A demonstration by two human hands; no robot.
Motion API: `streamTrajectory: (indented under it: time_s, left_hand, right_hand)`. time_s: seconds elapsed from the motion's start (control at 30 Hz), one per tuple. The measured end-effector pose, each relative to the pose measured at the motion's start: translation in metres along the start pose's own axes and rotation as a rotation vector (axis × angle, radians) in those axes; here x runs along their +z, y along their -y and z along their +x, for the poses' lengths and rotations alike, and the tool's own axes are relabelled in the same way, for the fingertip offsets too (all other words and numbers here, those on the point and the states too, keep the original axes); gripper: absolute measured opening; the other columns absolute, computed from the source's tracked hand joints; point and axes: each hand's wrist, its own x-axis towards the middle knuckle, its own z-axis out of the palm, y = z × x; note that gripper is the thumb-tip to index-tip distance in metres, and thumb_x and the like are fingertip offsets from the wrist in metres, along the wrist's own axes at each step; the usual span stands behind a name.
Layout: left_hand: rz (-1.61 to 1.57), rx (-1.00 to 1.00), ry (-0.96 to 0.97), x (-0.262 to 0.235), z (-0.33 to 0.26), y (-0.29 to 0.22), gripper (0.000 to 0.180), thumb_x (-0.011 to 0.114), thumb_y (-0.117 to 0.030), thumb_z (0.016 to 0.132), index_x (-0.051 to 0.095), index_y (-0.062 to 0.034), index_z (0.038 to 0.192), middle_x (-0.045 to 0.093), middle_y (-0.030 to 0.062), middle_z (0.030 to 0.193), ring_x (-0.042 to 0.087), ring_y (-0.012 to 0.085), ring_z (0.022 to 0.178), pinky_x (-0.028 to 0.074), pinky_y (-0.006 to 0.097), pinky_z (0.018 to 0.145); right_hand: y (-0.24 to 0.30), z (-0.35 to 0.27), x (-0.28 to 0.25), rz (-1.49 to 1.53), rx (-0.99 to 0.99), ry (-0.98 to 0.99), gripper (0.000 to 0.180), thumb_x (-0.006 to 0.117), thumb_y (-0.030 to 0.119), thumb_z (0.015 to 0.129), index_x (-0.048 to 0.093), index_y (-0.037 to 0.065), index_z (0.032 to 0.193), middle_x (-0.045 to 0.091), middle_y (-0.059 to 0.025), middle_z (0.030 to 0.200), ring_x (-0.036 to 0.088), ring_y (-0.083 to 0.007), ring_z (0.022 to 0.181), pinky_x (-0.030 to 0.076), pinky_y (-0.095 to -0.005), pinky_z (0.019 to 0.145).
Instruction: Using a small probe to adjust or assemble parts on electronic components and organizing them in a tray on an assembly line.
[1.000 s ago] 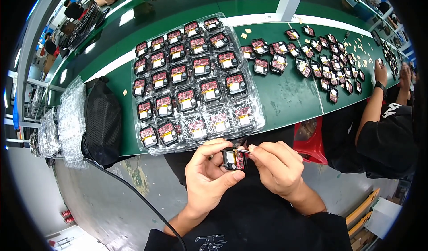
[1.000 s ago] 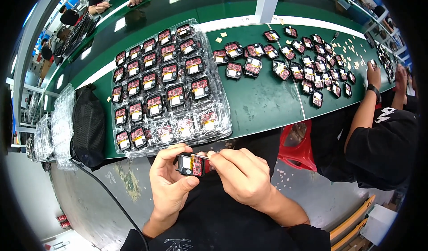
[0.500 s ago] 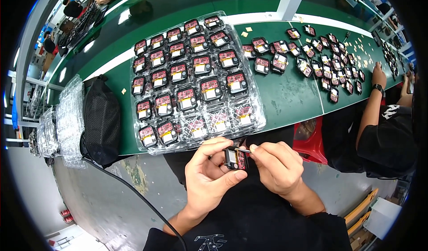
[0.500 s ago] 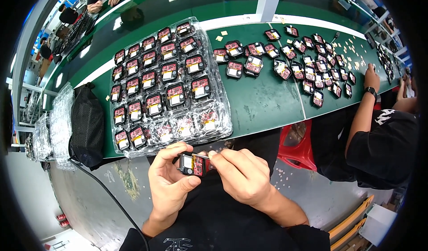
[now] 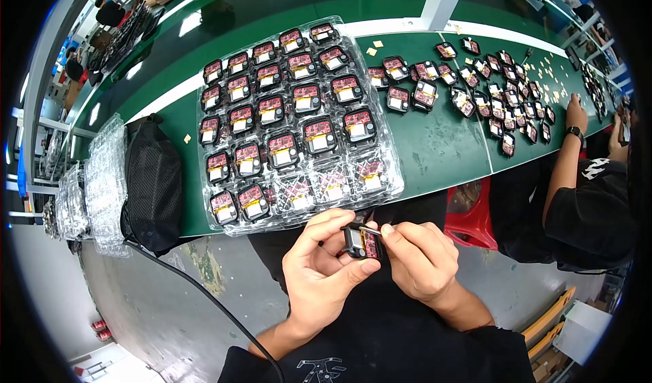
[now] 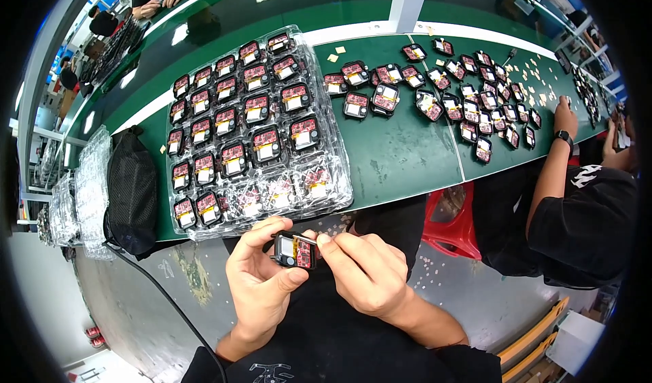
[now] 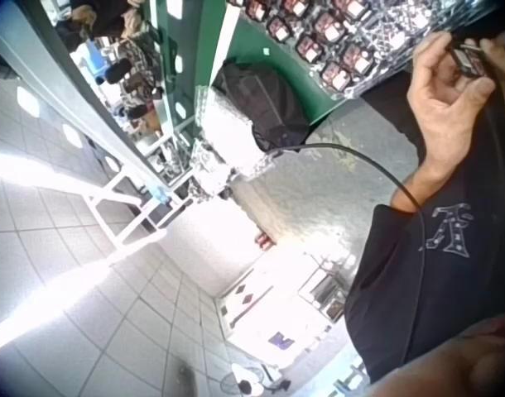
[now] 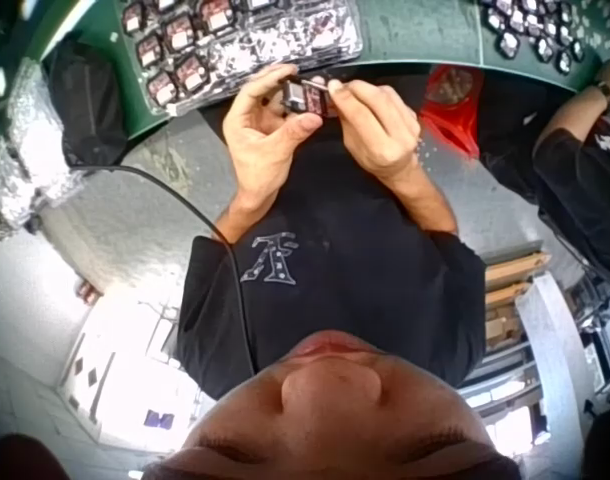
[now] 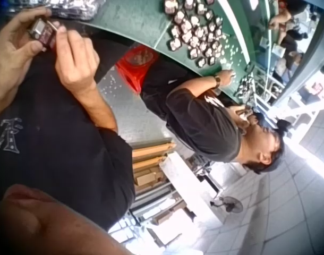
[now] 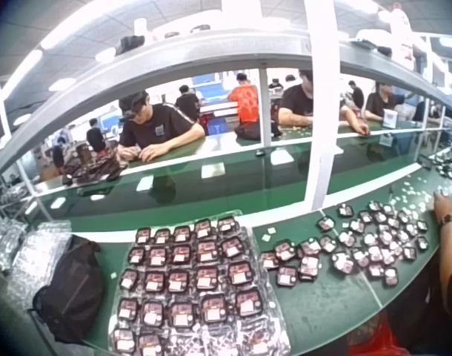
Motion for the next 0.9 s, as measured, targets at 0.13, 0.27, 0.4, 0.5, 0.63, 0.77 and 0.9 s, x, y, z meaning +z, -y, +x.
streamTrajectory:
  time_s: [0.13,0.27,0.4,0.5,0.63,0.77,0.9]
  left_hand:
    - [0.013,0.001,0.015,-0.002,-0.001,0.0,0.059,0.078,0.017,0.08,0.056,0.0056,0.134,0.047,0.0143,0.141,0.06,0.03,0.127,0.059,0.037,0.101]
    - [-0.01,-0.004,-0.006,-0.004,-0.003,0.004,0.059,0.078,0.017,0.08,0.057,0.0057,0.134,0.048,0.0148,0.142,0.06,0.0305,0.127,0.06,0.036,0.1]
    - [-0.018,-0.032,-0.014,-0.007,-0.004,0.001,0.059,0.078,0.016,0.081,0.057,0.0054,0.134,0.047,0.0155,0.144,0.059,0.0301,0.129,0.06,0.035,0.099]
    - [-0.024,-0.044,-0.012,-0.007,-0.004,0.0,0.059,0.079,0.015,0.081,0.057,0.0052,0.135,0.048,0.0157,0.144,0.058,0.0295,0.13,0.059,0.035,0.099]
    - [-0.02,-0.044,-0.022,-0.009,-0.005,0.0,0.06,0.08,0.014,0.08,0.057,0.0053,0.135,0.05,0.0156,0.142,0.058,0.029,0.13,0.058,0.035,0.1]
    - [-0.045,-0.059,-0.035,-0.01,-0.005,0.003,0.06,0.081,0.013,0.08,0.058,0.0053,0.134,0.051,0.0155,0.142,0.059,0.0288,0.129,0.058,0.034,0.1]
    - [-0.033,-0.062,-0.038,-0.011,-0.006,0.004,0.059,0.081,0.013,0.079,0.059,0.0053,0.134,0.051,0.0159,0.141,0.06,0.0286,0.127,0.057,0.034,0.099]
  right_hand:
    - [-0.002,0.0,0.001,0.069,0.037,0.002,0.036,0.08,-0.011,0.067,0.074,-0.005,0.102,0.067,-0.0117,0.085,0.062,-0.0225,0.061,0.048,-0.03,0.051]
    - [-0.004,0.004,-0.002,0.061,0.027,0.05,0.035,0.08,-0.01,0.067,0.075,-0.003,0.101,0.067,-0.0107,0.084,0.061,-0.0217,0.061,0.047,-0.0298,0.051]
    - [-0.009,0.004,-0.006,-0.027,-0.073,0.063,0.037,0.076,-0.004,0.068,0.076,-0.003,0.105,0.068,-0.011,0.091,0.06,-0.0201,0.061,0.049,-0.0298,0.052]
    - [-0.008,0.006,-0.007,-0.05,-0.088,0.042,0.037,0.075,-0.004,0.067,0.076,-0.003,0.104,0.069,-0.0112,0.091,0.059,-0.0201,0.06,0.049,-0.0301,0.052]
    - [-0.005,0.009,-0.008,-0.024,-0.053,0.065,0.031,0.08,-0.009,0.067,0.075,-0.002,0.097,0.067,-0.0096,0.083,0.06,-0.0207,0.058,0.045,-0.0294,0.049]
    - [-0.008,0.008,-0.007,0.038,-0.019,0.096,0.032,0.076,-0.003,0.067,0.075,-0.004,0.1,0.069,-0.0114,0.09,0.06,-0.0196,0.059,0.049,-0.0298,0.051]
    - [-0.009,0.008,-0.007,0.032,-0.046,0.113,0.032,0.077,-0.003,0.067,0.075,-0.004,0.099,0.069,-0.0112,0.09,0.061,-0.0193,0.06,0.049,-0.0302,0.051]
